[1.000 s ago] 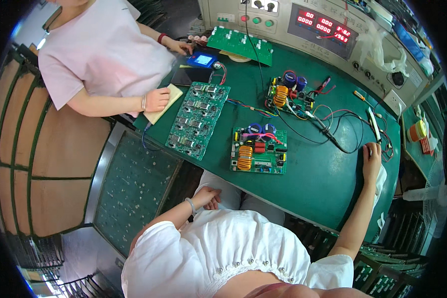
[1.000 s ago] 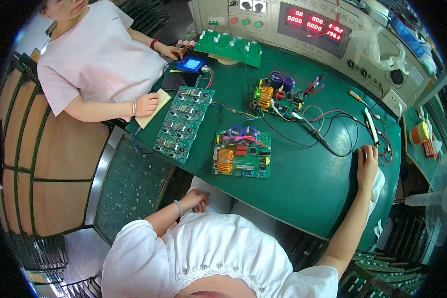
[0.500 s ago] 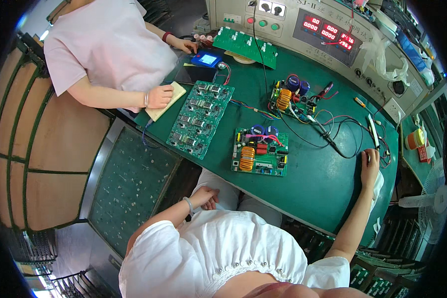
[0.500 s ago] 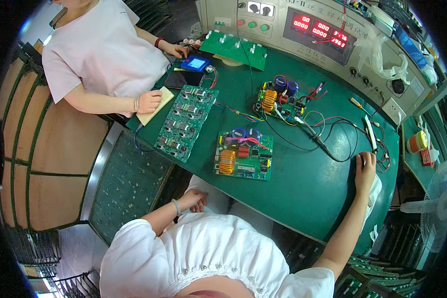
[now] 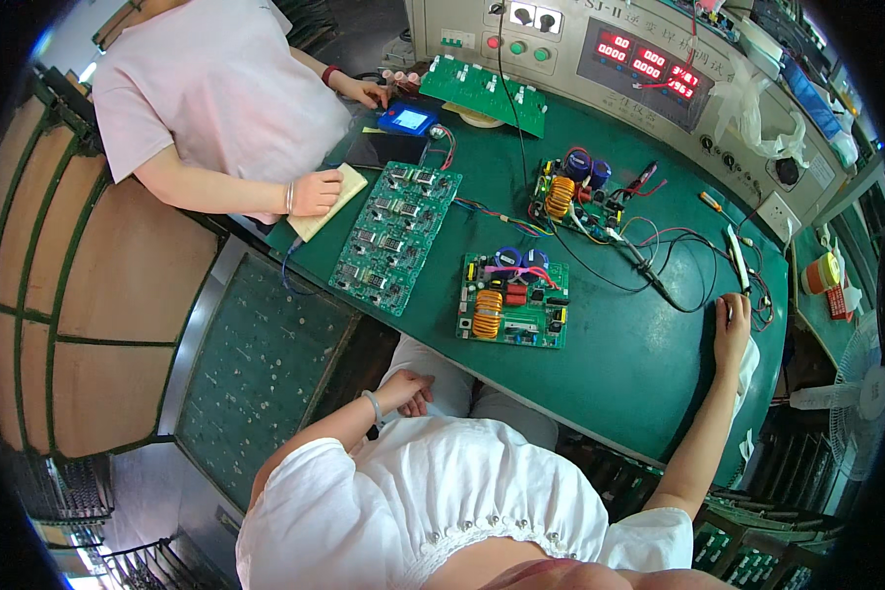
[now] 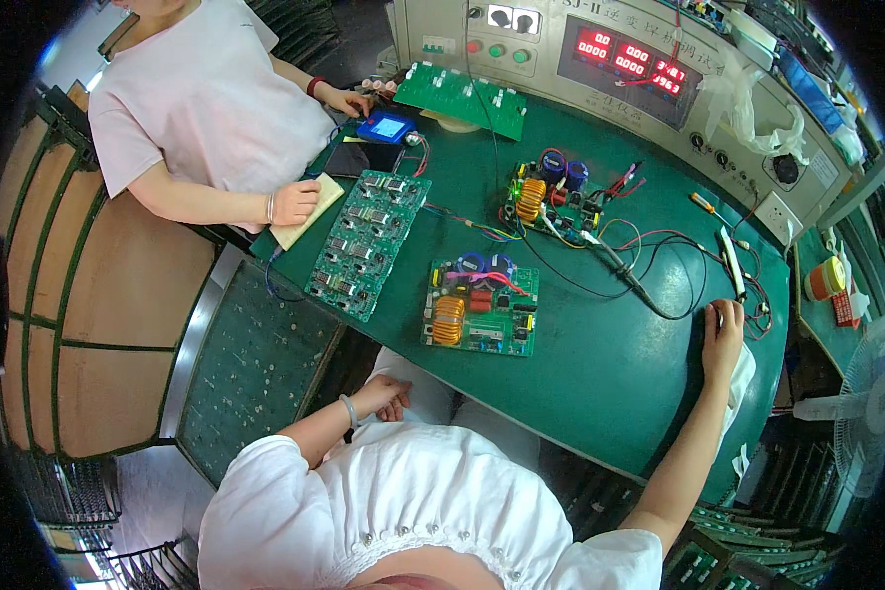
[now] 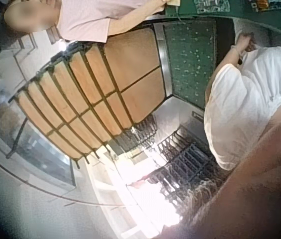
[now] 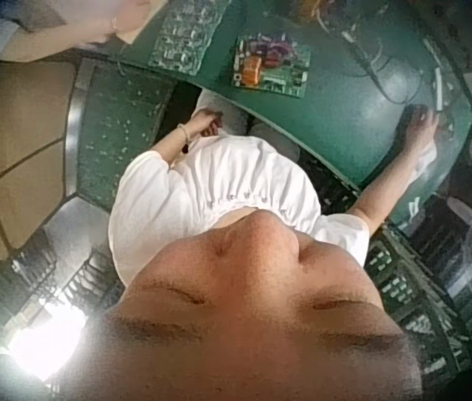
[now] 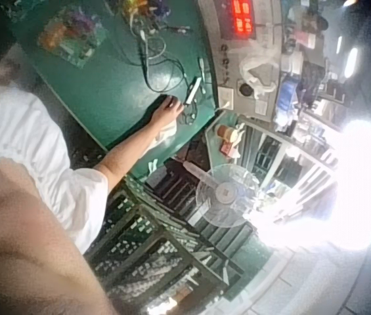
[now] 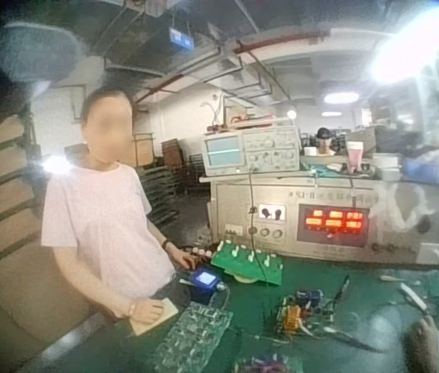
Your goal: The person tests a circuit board at a workbench, carries it to another workstation, and solders components on the board using a soldering iron and solder wire.
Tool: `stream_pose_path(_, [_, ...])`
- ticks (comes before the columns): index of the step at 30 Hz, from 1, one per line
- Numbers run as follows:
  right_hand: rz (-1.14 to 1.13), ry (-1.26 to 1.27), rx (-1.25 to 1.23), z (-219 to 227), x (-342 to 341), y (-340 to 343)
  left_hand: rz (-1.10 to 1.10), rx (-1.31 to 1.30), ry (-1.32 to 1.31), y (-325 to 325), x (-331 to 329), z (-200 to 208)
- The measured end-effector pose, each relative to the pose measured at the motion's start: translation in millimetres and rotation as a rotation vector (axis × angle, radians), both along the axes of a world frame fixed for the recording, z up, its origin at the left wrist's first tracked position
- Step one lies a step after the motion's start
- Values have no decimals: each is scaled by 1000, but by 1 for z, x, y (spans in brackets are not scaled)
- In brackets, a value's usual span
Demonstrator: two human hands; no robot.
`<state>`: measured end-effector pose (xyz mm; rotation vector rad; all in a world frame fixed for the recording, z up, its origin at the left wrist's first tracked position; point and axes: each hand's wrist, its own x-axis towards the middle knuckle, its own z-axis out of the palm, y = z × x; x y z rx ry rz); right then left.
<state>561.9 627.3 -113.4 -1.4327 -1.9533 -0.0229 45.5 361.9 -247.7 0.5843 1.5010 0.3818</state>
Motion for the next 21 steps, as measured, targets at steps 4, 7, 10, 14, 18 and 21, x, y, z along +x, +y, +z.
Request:
stream_pose_path(4, [-13,21,-28,3,-3,-1,0,1,7,-1,1,1])
stream_pose_path(7, [-25,20,-40,3,-2,-1,9,-3,-5,0,0,2])
stream_pose_path(10, [-29,28,-47,1,0,0,-23,-19,0,0,-1,2])
stream_pose_path(14, [-11,29,-29,3,-3,-1,-22,-20,14,0,-2,4])
stream_pose_path(18, [-27,24,-35,5,-4,-3,-6,-12,5,0,-1,5])
stream_pose_path(21, [-15,35,-18,0,1,0,-2,-30,7,-1,-1,2])
